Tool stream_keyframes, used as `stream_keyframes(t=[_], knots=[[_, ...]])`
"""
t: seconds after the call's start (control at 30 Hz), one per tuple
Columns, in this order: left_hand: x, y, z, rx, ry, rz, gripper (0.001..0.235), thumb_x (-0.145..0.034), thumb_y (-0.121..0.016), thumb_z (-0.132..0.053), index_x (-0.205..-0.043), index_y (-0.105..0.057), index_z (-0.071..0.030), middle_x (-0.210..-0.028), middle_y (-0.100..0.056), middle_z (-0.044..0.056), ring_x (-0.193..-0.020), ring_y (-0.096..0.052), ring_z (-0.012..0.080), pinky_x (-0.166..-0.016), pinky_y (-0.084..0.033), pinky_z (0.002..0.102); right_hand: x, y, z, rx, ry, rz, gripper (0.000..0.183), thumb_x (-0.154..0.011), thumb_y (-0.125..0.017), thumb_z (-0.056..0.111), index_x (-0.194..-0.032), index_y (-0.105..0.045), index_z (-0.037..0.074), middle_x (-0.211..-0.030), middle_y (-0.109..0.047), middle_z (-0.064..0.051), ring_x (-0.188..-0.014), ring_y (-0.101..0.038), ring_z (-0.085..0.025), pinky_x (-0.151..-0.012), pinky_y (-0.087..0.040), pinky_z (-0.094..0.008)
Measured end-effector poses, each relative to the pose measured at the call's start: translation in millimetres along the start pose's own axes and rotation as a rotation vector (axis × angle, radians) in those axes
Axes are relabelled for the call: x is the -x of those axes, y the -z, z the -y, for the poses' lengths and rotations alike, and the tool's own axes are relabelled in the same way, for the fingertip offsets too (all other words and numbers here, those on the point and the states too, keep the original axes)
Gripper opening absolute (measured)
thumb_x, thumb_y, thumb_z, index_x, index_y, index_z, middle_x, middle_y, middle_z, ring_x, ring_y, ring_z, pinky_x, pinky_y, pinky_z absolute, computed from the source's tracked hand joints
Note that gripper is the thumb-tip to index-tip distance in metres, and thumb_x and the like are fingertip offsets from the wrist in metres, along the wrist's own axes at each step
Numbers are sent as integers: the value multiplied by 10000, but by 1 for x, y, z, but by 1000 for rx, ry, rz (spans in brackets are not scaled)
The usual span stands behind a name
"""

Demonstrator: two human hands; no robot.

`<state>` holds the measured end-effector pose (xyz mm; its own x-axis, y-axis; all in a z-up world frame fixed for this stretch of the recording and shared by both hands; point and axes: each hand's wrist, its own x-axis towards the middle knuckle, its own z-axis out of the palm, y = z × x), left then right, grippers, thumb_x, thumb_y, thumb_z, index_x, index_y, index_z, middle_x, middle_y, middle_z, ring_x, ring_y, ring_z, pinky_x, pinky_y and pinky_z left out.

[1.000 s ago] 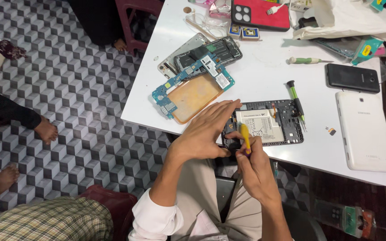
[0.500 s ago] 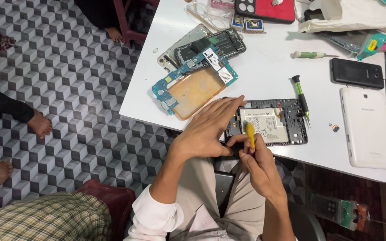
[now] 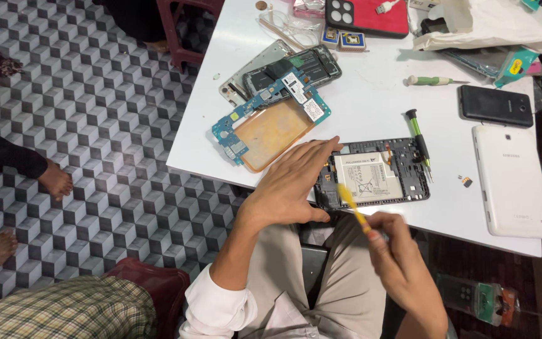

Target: The person uses a toothbrush to scrub the interior surfaces of a disassembled smartphone chassis and a separate blue circuit board. The person holds the components steady with one hand while brushing with the other, moving the brush across various edges and crevices.

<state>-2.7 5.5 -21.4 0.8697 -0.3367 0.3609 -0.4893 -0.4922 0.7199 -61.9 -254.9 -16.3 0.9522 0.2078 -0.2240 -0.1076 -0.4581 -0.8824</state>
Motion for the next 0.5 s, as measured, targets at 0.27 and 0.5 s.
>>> stream_keyframes(t=[0.27,0.5], knots=[[-1,-1,-1,-23,-36,-15,1269,-506,-952,-304,-1545,-294,10,-1489,-503,154,-1401,-453,352,-1188,-334,454,4,-25,22,-1,16,-148,368,-933,-592,18,-1293,-667,21,-765,-673,-62,-512,-583,-84,-447,-496,-249],[-1,1,-4,-44,-11,11,1260,-516,-957,-280,-1551,-296,4,-1505,-494,148,-1417,-439,352,-1187,-327,451,10,-15,38,140,7,-57,514,-878,-549,-106,-1337,-694,75,-731,-626,-77,-540,-531,-111,-498,-471,-269]])
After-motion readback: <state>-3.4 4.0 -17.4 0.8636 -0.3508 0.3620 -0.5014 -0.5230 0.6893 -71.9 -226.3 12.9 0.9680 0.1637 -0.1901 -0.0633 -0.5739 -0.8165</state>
